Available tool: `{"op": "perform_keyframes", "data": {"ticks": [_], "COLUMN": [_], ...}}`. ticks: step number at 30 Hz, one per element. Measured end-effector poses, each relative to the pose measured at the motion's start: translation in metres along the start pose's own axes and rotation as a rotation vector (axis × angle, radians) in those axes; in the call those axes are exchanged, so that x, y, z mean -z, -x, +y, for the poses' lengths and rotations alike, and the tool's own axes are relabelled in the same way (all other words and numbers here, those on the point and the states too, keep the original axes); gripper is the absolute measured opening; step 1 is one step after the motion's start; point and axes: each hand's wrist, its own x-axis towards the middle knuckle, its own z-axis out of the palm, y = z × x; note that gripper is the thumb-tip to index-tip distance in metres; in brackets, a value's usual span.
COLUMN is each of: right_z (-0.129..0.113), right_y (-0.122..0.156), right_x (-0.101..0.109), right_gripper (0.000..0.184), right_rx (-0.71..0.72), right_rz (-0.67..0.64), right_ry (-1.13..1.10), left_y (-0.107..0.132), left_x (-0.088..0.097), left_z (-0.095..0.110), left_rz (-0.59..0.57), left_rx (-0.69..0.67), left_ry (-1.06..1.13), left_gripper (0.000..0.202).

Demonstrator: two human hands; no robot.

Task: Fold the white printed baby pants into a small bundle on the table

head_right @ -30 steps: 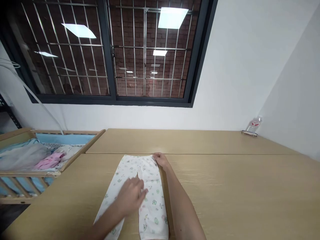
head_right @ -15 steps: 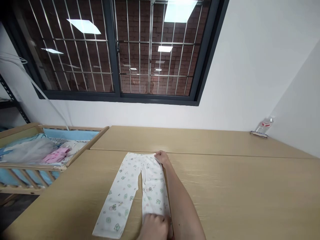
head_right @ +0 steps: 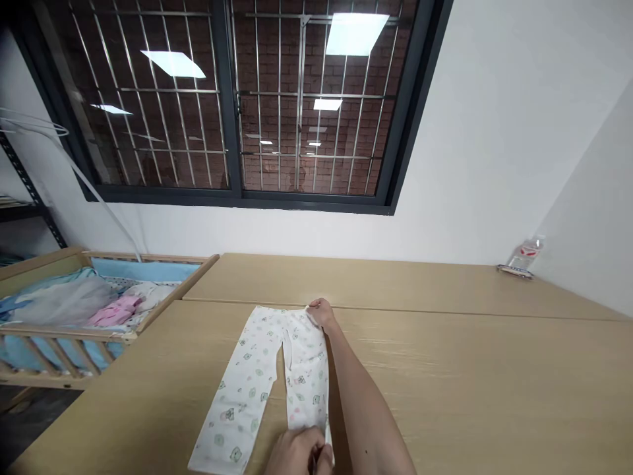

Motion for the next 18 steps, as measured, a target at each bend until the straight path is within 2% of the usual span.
{"op": "perform_keyframes", "data": {"ticks": [4, 7, 13, 18], "right_z": [-0.026, -0.045, -0.067, -0.066], "right_y": [0.005, 0.008, 0.011, 0.016], "right_x": [-0.008, -0.022, -0.067, -0.110], "right_gripper": [0.026, 0.028, 0.029, 0.028], "right_rx": [-0.043, -0.036, 0.019, 0.068], "right_rz": [-0.034, -0.047, -0.050, -0.056], "right_ry": [-0.054, -0.061, -0.001, 0.096], "left_y": [0.016, 0.031, 0.070, 0.094], "left_x": [0.016, 0.032, 0.073, 0.086], "left_z": [-0.017, -0.030, -0.050, -0.067], "left_rz": [0.107, 0.166, 0.307, 0.430], "left_rx": [-0.046, -0.038, 0.062, 0.109], "left_ry": [0.343, 0.473, 0.461, 0.341], "left_gripper": [0.037, 0.048, 0.049, 0.048]}}
